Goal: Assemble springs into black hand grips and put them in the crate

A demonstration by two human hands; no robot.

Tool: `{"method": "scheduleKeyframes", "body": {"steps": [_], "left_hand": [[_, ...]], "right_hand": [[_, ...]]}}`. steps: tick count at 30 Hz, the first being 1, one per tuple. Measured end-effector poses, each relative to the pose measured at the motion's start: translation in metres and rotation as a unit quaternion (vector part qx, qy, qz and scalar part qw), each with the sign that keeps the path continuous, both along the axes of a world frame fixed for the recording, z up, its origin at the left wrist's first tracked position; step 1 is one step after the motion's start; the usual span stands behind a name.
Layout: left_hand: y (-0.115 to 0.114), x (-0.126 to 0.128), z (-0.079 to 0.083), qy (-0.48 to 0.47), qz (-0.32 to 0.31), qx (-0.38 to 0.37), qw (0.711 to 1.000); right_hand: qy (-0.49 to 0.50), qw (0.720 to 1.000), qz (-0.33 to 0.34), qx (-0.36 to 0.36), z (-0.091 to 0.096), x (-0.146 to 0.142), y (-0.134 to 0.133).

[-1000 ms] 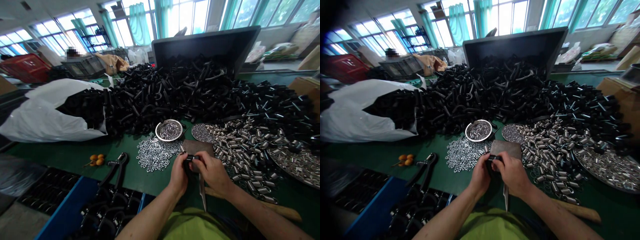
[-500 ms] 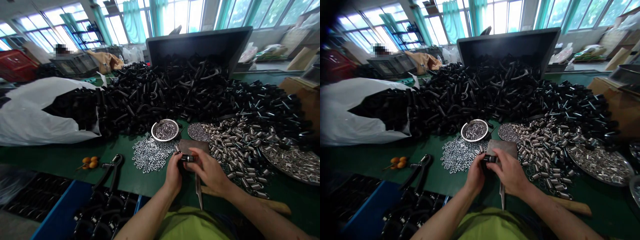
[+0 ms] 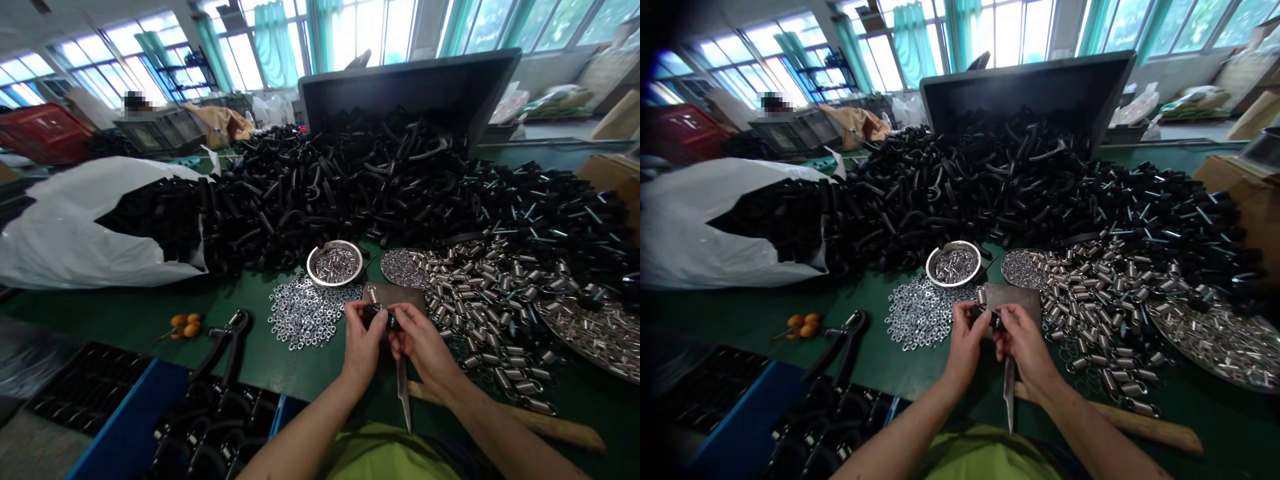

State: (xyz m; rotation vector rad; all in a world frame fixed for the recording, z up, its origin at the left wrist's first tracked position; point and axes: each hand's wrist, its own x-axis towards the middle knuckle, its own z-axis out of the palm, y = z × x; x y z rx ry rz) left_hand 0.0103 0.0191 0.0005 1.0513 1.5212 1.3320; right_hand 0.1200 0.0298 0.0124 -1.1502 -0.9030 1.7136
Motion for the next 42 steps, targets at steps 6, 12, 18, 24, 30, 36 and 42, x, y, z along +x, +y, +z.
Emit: {"method": "scheduleKeyframes", "body": {"steps": [6,12,18,24,30,36,42], "left_hand": [[0.001,-0.003,-0.013,0.229,-0.035,0.019,0.973],[0.017,-0.018,-0.024,0.396,-0.146,0.035,0.906],[0.020,-0.015,-0.023,0.473,-0.187,0.071,0.858],[0.022,-0.017,-0.024,0.461,-0.201,0.072,0.862],[0.023,-0.018,-0.025,0.449,-0.208,0.062,0.867],[0.024,-0.020,-0.025,0.462,-0.214,0.078,0.857],[0.025,-0.021,-0.025,0.474,-0.225,0.094,0.846]], "right_hand": [[-0.040,0.996,0.074,-0.021,-0.012,0.009,0.013],[-0.461,0.831,0.171,0.260,0.003,0.015,0.081],[-0.530,0.748,0.148,0.371,0.003,-0.069,0.146],[-0.553,0.723,0.159,0.382,-0.014,-0.109,0.166],[-0.510,0.747,0.153,0.397,-0.005,-0.093,0.161],[-0.473,0.779,0.140,0.387,0.002,-0.005,0.111],[-0.481,0.775,0.160,0.376,-0.022,0.044,0.069]]}}
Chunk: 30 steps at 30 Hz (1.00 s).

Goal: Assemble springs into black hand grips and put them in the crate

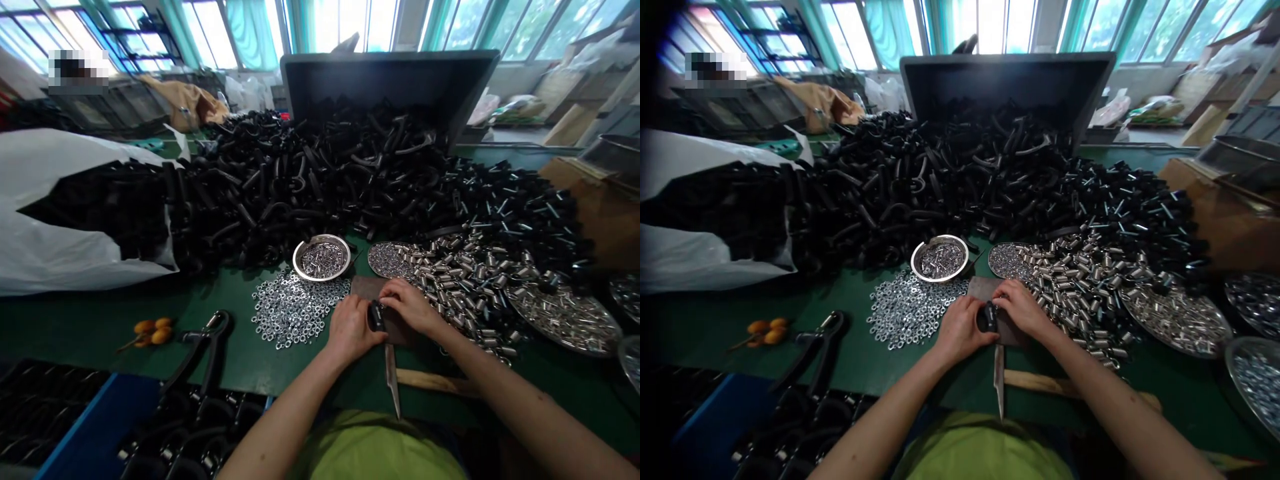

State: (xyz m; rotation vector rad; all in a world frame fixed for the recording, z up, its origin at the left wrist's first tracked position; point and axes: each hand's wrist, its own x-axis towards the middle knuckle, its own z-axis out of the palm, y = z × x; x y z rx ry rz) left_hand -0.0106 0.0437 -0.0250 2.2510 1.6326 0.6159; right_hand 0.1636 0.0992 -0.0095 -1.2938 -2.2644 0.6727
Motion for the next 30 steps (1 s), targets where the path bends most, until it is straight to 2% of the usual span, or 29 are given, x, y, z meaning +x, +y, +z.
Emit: {"method": "scheduleKeyframes", "body": {"steps": [4,9,13,15,18,22,25,30], "left_hand": [[0.000,0.000,0.000,0.004,-0.001,0.001,1.000],[0.000,0.000,0.001,0.006,-0.010,0.008,1.000],[-0.001,0.001,0.000,0.006,-0.009,0.011,1.000],[-0.002,0.001,-0.001,0.004,-0.001,0.012,1.000],[-0.003,0.000,-0.001,-0.006,-0.004,0.012,1.000],[-0.003,-0.002,0.002,-0.005,-0.029,0.011,1.000],[-0.002,-0.002,0.004,0.004,-0.038,0.010,0.999],[-0.002,-0.002,0.007,0.012,-0.039,0.007,0.999]], "right_hand": [[-0.015,1.000,-0.002,0.019,-0.006,-0.009,-0.005],[-0.058,0.995,-0.006,0.079,-0.006,-0.018,-0.019],[-0.094,0.988,-0.012,0.120,-0.008,-0.019,-0.035],[-0.107,0.986,-0.013,0.125,-0.008,-0.017,-0.035],[-0.123,0.985,-0.025,0.116,-0.006,-0.006,-0.015],[-0.158,0.976,-0.114,0.102,-0.008,0.013,0.038],[-0.192,0.967,-0.148,0.084,-0.015,0.017,0.070],[-0.217,0.961,-0.159,0.054,-0.018,0.016,0.089]]}}
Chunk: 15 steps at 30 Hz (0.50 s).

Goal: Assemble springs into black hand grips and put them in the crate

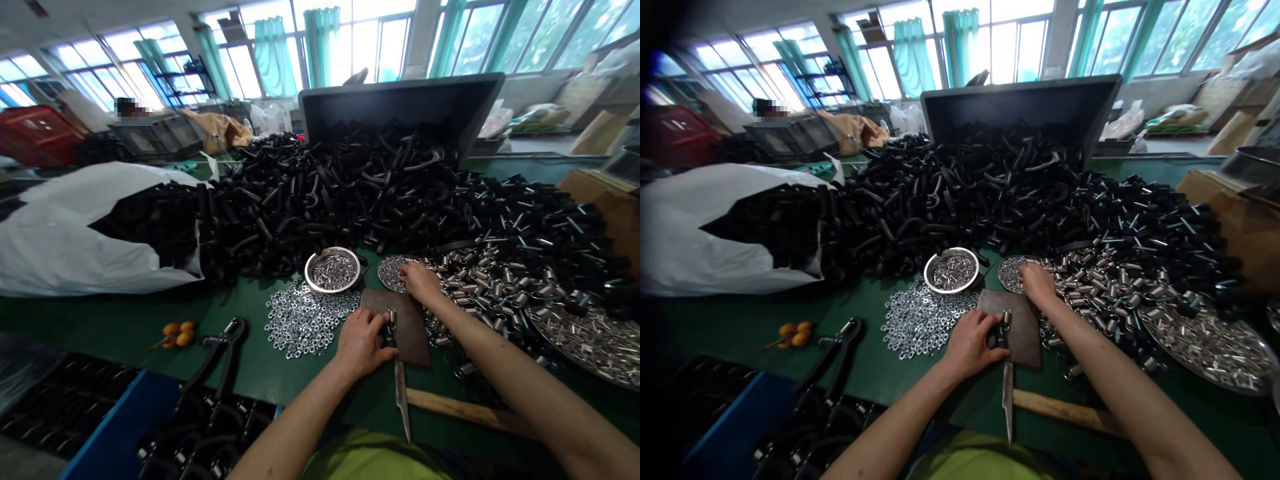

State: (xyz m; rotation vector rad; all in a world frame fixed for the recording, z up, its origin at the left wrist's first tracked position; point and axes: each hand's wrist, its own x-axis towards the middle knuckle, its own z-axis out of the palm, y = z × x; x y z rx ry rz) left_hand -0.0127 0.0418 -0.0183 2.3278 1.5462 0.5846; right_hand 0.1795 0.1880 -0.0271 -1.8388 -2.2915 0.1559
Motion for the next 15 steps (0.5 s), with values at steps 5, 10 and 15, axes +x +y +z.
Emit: {"method": "scheduleKeyframes", "body": {"steps": [5,10,15], "left_hand": [[0.000,0.000,0.000,-0.007,0.006,0.000,1.000],[0.002,0.004,0.001,-0.092,0.051,-0.034,0.994],[0.010,0.001,0.009,-0.415,0.158,-0.227,0.867]], "right_hand": [[0.018,0.999,-0.041,-0.012,0.004,0.007,-0.001],[0.071,0.995,-0.071,-0.007,0.009,0.014,-0.005],[0.181,0.983,-0.043,-0.004,0.023,0.014,-0.025]]}}
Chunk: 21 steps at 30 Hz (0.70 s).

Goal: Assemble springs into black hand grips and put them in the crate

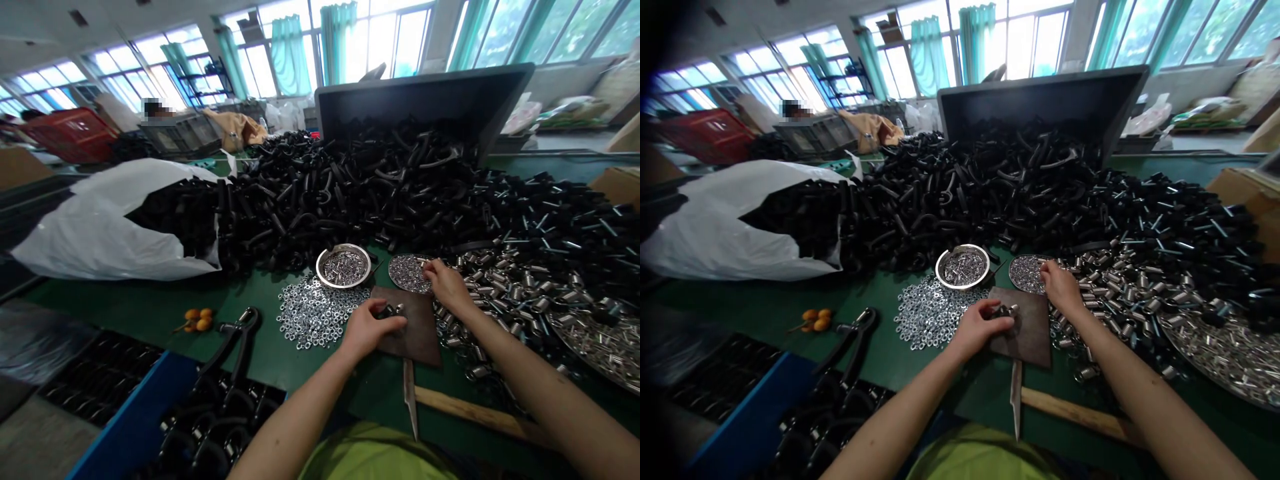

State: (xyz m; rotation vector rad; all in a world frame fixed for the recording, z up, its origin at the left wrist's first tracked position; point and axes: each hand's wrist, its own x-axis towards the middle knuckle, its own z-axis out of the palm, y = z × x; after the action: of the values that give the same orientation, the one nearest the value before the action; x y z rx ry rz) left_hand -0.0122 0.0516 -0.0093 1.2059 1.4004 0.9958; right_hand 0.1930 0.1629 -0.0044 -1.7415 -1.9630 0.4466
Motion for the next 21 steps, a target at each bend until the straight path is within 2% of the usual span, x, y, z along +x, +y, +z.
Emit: {"method": "scheduleKeyframes", "body": {"steps": [1,2,4,6,8,11,17,21], "left_hand": [[0.001,-0.002,0.002,-0.100,0.014,-0.060,0.993],[0.002,-0.004,0.003,-0.192,0.026,-0.116,0.974],[0.002,-0.007,0.006,-0.330,0.049,-0.201,0.921],[0.000,-0.008,0.007,-0.398,0.069,-0.247,0.881],[-0.003,-0.007,0.009,-0.426,0.070,-0.261,0.863],[-0.006,-0.003,0.010,-0.439,0.059,-0.261,0.858],[-0.004,0.000,0.008,-0.433,0.067,-0.264,0.859],[-0.003,-0.002,0.006,-0.408,0.054,-0.259,0.874]], "right_hand": [[0.025,1.000,0.012,-0.001,0.003,-0.002,-0.009],[0.046,0.999,0.024,-0.003,0.005,-0.004,-0.019],[0.112,0.992,0.051,-0.020,0.007,-0.012,-0.043],[0.210,0.974,0.073,-0.045,0.007,-0.023,-0.065],[0.277,0.956,0.085,-0.053,0.006,-0.033,-0.082],[0.242,0.966,0.090,-0.017,0.004,-0.042,-0.093],[0.181,0.977,0.109,0.033,0.007,-0.045,-0.092],[0.115,0.981,0.144,0.065,0.005,-0.043,-0.092]]}}
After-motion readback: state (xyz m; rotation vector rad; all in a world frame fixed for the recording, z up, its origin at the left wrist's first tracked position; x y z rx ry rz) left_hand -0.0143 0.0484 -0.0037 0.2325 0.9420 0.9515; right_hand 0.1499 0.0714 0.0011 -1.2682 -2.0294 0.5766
